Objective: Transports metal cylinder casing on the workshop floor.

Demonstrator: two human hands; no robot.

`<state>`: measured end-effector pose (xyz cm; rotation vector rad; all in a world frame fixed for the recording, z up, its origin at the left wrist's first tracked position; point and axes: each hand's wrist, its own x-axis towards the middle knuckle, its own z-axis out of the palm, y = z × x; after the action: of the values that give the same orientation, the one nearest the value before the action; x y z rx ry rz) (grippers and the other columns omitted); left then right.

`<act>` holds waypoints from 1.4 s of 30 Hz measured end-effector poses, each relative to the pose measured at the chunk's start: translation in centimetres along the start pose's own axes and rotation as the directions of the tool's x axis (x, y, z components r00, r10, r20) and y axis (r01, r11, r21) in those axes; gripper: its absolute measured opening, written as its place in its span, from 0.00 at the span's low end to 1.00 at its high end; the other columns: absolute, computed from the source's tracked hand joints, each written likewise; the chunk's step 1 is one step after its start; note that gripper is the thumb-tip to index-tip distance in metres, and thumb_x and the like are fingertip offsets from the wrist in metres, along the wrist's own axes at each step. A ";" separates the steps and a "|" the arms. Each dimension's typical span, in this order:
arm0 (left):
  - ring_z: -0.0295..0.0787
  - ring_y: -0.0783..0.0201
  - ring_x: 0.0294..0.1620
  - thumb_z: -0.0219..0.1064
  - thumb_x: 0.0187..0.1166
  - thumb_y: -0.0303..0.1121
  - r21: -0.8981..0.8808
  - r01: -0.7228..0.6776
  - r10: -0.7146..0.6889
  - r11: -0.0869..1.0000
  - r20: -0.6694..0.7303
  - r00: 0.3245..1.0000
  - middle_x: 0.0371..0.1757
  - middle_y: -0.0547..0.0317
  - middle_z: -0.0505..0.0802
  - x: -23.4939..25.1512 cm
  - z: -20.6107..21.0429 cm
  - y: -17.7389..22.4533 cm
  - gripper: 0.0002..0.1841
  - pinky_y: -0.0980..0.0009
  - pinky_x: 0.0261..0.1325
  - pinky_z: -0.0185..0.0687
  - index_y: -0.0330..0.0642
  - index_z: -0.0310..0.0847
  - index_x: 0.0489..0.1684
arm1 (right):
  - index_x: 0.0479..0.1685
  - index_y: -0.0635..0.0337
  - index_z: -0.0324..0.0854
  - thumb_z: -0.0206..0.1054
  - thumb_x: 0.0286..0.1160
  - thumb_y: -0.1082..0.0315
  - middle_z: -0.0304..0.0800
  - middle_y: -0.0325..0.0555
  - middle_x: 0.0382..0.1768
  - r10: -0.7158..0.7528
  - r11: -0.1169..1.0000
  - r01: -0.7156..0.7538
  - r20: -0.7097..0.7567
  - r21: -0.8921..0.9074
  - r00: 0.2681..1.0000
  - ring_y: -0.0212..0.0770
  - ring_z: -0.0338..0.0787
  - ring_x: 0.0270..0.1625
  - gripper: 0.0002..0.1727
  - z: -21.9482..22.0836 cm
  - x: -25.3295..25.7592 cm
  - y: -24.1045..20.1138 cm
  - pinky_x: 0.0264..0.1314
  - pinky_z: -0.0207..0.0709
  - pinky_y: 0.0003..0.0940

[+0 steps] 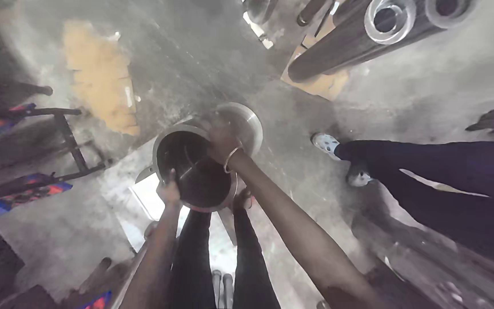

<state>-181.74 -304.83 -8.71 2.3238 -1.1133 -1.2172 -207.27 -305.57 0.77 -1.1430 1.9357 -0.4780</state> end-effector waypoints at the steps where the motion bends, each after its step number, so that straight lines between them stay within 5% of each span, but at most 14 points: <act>1: 0.94 0.59 0.37 0.74 0.79 0.46 0.006 0.022 -0.022 1.000 -0.009 1.000 0.37 0.50 0.95 -0.1 -0.2 0.0 0.19 0.55 0.49 0.91 0.34 0.88 0.46 | 0.87 0.34 0.68 0.77 0.68 0.65 0.62 0.53 0.90 0.013 0.997 -0.007 -0.084 0.074 0.996 0.60 0.56 0.93 0.42 0.4 -1.1 -0.1 0.87 0.55 0.72; 3: 0.94 0.56 0.41 0.73 0.80 0.48 0.018 0.059 -0.058 0.998 -0.016 0.998 0.40 0.47 0.95 0.3 -0.1 0.2 0.21 0.52 0.52 0.90 0.34 0.88 0.48 | 0.86 0.46 0.71 0.73 0.74 0.50 0.64 0.52 0.89 0.109 0.980 -0.050 -0.317 0.190 0.942 0.55 0.60 0.92 0.37 2.4 -4.7 0.5 0.90 0.59 0.60; 5: 0.93 0.55 0.43 0.73 0.80 0.48 -0.018 0.102 -0.102 0.995 -0.019 0.995 0.42 0.46 0.95 0.5 -0.2 -0.1 0.21 0.50 0.53 0.89 0.34 0.89 0.51 | 0.83 0.62 0.71 0.73 0.70 0.43 0.66 0.60 0.87 0.249 0.952 -0.143 -0.413 0.271 0.876 0.57 0.64 0.90 0.44 5.9 -8.7 1.1 0.91 0.60 0.55; 7: 0.93 0.55 0.44 0.72 0.81 0.47 -0.068 0.156 -0.157 0.985 -0.023 0.987 0.43 0.46 0.95 0.2 -0.5 -0.7 0.21 0.51 0.53 0.89 0.35 0.89 0.51 | 0.90 0.65 0.61 0.70 0.71 0.51 0.59 0.62 0.90 0.266 0.942 -0.138 -0.425 0.307 0.865 0.57 0.57 0.93 0.46 9.6 -10.5 1.6 0.95 0.53 0.54; 10: 0.92 0.53 0.42 0.73 0.80 0.47 -0.022 0.215 -0.216 0.976 -0.066 0.974 0.40 0.45 0.94 0.5 -0.7 -1.0 0.21 0.49 0.52 0.87 0.33 0.89 0.45 | 0.86 0.71 0.64 0.59 0.62 0.71 0.64 0.65 0.87 0.173 0.966 -0.026 -0.570 0.257 0.803 0.58 0.59 0.93 0.41 12.4 -9.0 1.4 0.96 0.51 0.51; 13: 0.92 0.51 0.45 0.70 0.83 0.48 -0.023 0.283 -0.283 0.959 -0.002 0.959 0.43 0.44 0.94 1.8 -1.0 -0.8 0.22 0.48 0.54 0.87 0.33 0.89 0.49 | 0.85 0.73 0.64 0.58 0.57 0.73 0.63 0.66 0.87 0.114 0.975 0.014 -0.552 0.224 0.826 0.59 0.59 0.92 0.43 11.9 -7.1 0.7 0.95 0.52 0.51; 15: 0.92 0.48 0.52 0.68 0.84 0.48 -0.070 0.375 -0.359 0.924 0.170 0.918 0.52 0.41 0.93 2.7 -2.8 -1.0 0.24 0.45 0.55 0.88 0.37 0.81 0.67 | 0.85 0.73 0.64 0.59 0.54 0.72 0.63 0.67 0.87 0.070 0.983 0.027 -0.514 0.180 0.855 0.61 0.59 0.92 0.45 11.5 -6.6 0.3 0.94 0.54 0.54; 17: 0.86 0.44 0.68 0.71 0.80 0.52 -0.068 0.428 -0.378 0.901 0.359 0.853 0.73 0.40 0.83 4.2 -5.4 -0.5 0.41 0.42 0.62 0.86 0.54 0.54 0.90 | 0.86 0.72 0.63 0.59 0.54 0.70 0.62 0.65 0.88 0.044 0.988 0.033 -0.486 0.149 0.873 0.62 0.57 0.92 0.45 11.3 -6.0 0.0 0.94 0.53 0.56; 20: 0.75 0.48 0.81 0.83 0.67 0.45 -0.011 -0.044 0.045 0.999 0.355 0.934 0.88 0.38 0.66 9.3 -7.6 3.0 0.59 0.52 0.73 0.83 0.45 0.37 0.96 | 0.86 0.72 0.64 0.58 0.56 0.69 0.64 0.66 0.87 0.003 0.993 0.053 -0.470 0.104 0.883 0.65 0.59 0.91 0.44 10.9 -5.2 -0.7 0.93 0.54 0.60; 22: 0.70 0.48 0.86 0.87 0.56 0.54 0.090 -0.429 0.363 0.899 0.395 0.844 0.91 0.39 0.63 14.0 -6.8 6.8 0.64 0.52 0.80 0.77 0.41 0.45 0.95 | 0.85 0.71 0.65 0.60 0.55 0.71 0.67 0.64 0.86 0.004 0.994 0.047 -0.459 0.099 0.888 0.65 0.61 0.90 0.44 10.3 -3.9 -1.3 0.92 0.57 0.61; 25: 0.76 0.50 0.81 0.85 0.60 0.56 0.182 -0.647 0.502 0.740 0.490 0.712 0.83 0.44 0.76 17.5 -4.0 11.4 0.52 0.51 0.81 0.75 0.44 0.65 0.87 | 0.85 0.70 0.65 0.61 0.50 0.71 0.66 0.63 0.86 -0.016 0.993 0.064 -0.435 0.096 0.900 0.64 0.61 0.91 0.47 9.2 -2.2 -2.2 0.92 0.57 0.60; 29: 0.93 0.49 0.60 0.70 0.79 0.39 0.239 -0.551 0.411 0.799 0.452 0.792 0.56 0.42 0.95 18.8 -2.8 12.1 0.24 0.48 0.71 0.82 0.36 0.81 0.72 | 0.85 0.67 0.68 0.63 0.48 0.73 0.67 0.59 0.87 -0.068 0.991 0.107 -0.395 0.076 0.916 0.58 0.62 0.91 0.47 8.1 0.9 -3.3 0.94 0.52 0.61; 36: 0.92 0.55 0.47 0.73 0.78 0.48 0.144 -0.407 0.341 0.902 0.342 0.876 0.43 0.46 0.94 20.7 -3.8 9.9 0.24 0.52 0.60 0.86 0.35 0.86 0.60 | 0.87 0.56 0.69 0.66 0.49 0.78 0.66 0.54 0.88 -0.117 0.991 0.098 -0.241 -0.091 0.963 0.64 0.62 0.91 0.48 6.7 5.0 -6.3 0.88 0.54 0.71; 42: 0.93 0.58 0.53 0.76 0.77 0.46 -0.032 -0.272 0.271 0.962 0.251 0.929 0.49 0.48 0.95 20.9 -3.8 8.3 0.22 0.54 0.65 0.87 0.36 0.87 0.58 | 0.89 0.44 0.67 0.72 0.49 0.75 0.65 0.49 0.89 -0.098 0.980 0.097 0.004 -0.172 0.995 0.64 0.60 0.91 0.52 4.5 9.9 -8.3 0.86 0.56 0.74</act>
<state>-175.74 -326.27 -13.67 1.9683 -1.4660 -1.4275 -201.71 -317.92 -0.92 -1.3526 1.9610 -0.3708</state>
